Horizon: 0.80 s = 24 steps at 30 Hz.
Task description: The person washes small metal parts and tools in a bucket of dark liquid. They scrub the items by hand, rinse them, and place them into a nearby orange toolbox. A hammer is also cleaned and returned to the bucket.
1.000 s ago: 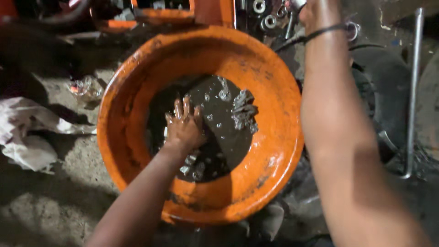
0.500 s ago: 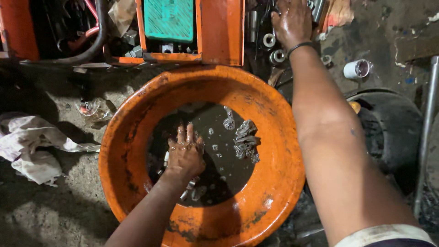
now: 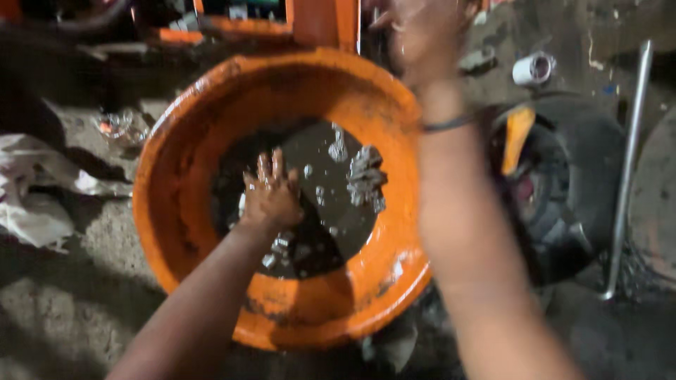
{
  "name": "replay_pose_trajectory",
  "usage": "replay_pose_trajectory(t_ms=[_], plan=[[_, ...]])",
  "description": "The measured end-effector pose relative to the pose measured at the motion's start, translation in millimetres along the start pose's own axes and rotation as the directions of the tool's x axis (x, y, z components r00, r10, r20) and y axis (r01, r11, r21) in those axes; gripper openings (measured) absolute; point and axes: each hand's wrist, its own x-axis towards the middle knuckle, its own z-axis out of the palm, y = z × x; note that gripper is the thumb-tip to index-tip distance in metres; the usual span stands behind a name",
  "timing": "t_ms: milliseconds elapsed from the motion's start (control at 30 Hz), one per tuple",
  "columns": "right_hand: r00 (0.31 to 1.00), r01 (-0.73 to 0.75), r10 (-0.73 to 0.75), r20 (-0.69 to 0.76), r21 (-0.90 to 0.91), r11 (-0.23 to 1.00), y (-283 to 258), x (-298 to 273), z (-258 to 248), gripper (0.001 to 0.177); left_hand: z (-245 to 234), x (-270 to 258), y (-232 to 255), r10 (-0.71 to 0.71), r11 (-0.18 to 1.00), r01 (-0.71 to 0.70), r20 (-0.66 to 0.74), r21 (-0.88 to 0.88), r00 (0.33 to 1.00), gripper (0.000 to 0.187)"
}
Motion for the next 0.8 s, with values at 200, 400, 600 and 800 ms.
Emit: replay_pose_trajectory(t_ms=[200,400,600,800], plan=[[0.842,0.054,0.369,0.393,-0.742,0.668,-10.3,-183.0,98.0,0.025,7.1,-9.0,-9.3,0.043,0.998,-0.041,-0.063,0.042,0.997,0.121],[0.833,-0.140,0.533,0.146,-0.877,0.460,-23.1,-271.1,106.0,0.029,26.0,-22.9,-12.5,0.049,0.993,-0.083,-0.334,-0.089,0.941,0.074],[0.680,-0.395,0.732,0.031,-0.826,0.402,-8.9,-336.6,126.6,0.036,38.6,-74.7,-25.2,-0.221,0.953,0.170,-0.194,-0.250,0.956,0.053],[0.613,-0.727,0.787,-0.065,-0.437,0.530,22.0,-377.7,148.8,0.041,59.6,-104.9,-21.8,-0.311,0.909,0.251,-0.140,-0.333,0.940,0.041]])
